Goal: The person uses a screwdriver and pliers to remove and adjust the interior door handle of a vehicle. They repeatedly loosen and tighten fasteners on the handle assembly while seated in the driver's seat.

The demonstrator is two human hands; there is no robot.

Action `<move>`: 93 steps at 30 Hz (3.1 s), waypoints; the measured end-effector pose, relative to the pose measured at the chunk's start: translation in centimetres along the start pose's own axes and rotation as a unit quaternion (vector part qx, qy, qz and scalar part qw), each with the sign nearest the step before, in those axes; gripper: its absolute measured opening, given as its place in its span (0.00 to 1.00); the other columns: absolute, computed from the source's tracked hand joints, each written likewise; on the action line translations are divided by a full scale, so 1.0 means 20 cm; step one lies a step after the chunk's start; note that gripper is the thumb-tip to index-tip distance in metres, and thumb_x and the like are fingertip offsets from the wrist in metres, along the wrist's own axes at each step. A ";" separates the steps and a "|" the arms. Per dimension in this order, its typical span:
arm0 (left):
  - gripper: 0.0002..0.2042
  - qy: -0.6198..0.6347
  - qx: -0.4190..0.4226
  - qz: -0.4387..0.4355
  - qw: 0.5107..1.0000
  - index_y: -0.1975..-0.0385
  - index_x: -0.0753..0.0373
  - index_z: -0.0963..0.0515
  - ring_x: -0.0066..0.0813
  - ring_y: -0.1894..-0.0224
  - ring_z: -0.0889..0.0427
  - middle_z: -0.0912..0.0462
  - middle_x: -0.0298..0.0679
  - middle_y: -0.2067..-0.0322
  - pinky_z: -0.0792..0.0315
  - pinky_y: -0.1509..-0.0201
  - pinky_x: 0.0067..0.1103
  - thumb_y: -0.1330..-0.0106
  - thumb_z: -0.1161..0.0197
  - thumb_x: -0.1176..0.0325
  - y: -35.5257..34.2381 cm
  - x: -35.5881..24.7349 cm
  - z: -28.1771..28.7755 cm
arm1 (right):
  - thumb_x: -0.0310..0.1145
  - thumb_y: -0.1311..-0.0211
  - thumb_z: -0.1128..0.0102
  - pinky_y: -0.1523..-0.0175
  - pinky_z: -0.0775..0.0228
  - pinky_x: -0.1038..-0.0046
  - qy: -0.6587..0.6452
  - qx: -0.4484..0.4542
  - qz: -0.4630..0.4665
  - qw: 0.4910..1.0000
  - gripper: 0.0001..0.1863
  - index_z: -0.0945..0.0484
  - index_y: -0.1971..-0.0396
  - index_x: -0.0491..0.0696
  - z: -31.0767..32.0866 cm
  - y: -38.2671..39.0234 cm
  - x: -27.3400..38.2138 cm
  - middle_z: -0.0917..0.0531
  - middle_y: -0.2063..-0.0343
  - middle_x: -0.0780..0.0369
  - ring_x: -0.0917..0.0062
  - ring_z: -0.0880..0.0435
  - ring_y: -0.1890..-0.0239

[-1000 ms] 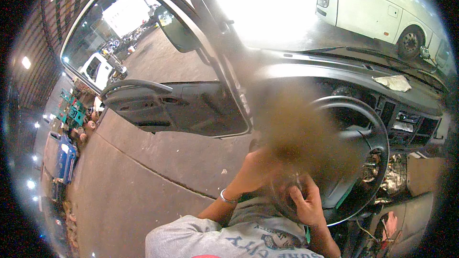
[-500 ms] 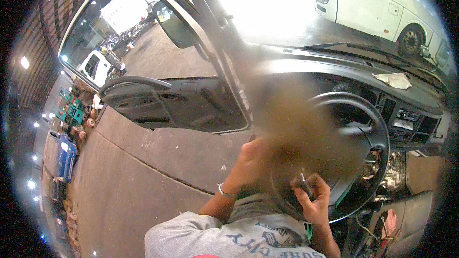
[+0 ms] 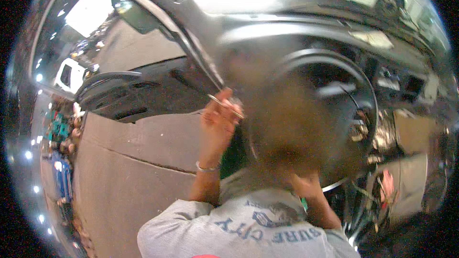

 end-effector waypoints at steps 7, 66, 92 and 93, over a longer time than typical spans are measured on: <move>0.22 0.018 -0.028 0.006 0.999 0.37 0.70 0.28 0.26 0.58 0.15 0.15 0.39 0.60 0.19 0.48 0.25 0.27 0.37 0.69 0.04 -0.02 -0.02 | 0.23 0.49 0.32 0.42 0.38 0.73 0.128 0.049 0.015 0.990 0.16 0.26 0.60 0.43 0.02 0.01 0.11 0.30 0.48 0.55 0.75 0.29 0.48; 0.23 -0.456 -0.096 -0.040 0.884 0.68 0.59 0.36 0.18 0.75 0.41 0.39 0.28 0.76 0.43 0.73 0.18 0.45 0.20 0.69 -0.20 0.21 -0.10 | 0.34 0.44 0.28 0.56 0.30 0.56 0.226 0.221 0.541 0.780 0.16 0.26 0.65 0.43 -0.63 -2.60 0.60 0.20 0.70 0.53 0.54 0.19 0.62; 0.18 -0.521 0.021 -0.203 0.829 0.64 0.61 0.33 0.25 0.67 0.28 0.28 0.37 0.69 0.33 0.65 0.24 0.40 0.26 0.65 -0.40 0.32 -0.22 | 0.44 0.51 0.28 0.40 0.40 0.59 0.694 0.101 0.534 0.473 0.27 0.24 0.50 0.56 0.52 -1.61 0.55 0.20 0.59 0.65 0.70 0.20 0.51; 0.18 -0.516 0.025 -0.206 0.831 0.64 0.61 0.33 0.26 0.67 0.28 0.28 0.37 0.69 0.33 0.64 0.24 0.39 0.26 0.65 -0.41 0.32 -0.24 | 0.43 0.52 0.27 0.40 0.40 0.58 0.692 0.098 0.497 0.513 0.26 0.24 0.51 0.56 0.63 -1.60 0.51 0.19 0.59 0.65 0.70 0.20 0.51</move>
Point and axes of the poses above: each hand's wrist, its own y-axis away from the middle knuckle, its own z-axis out of the back of the hand, x = y × z, the point moved 2 cm from there along -y, towards the middle knuckle
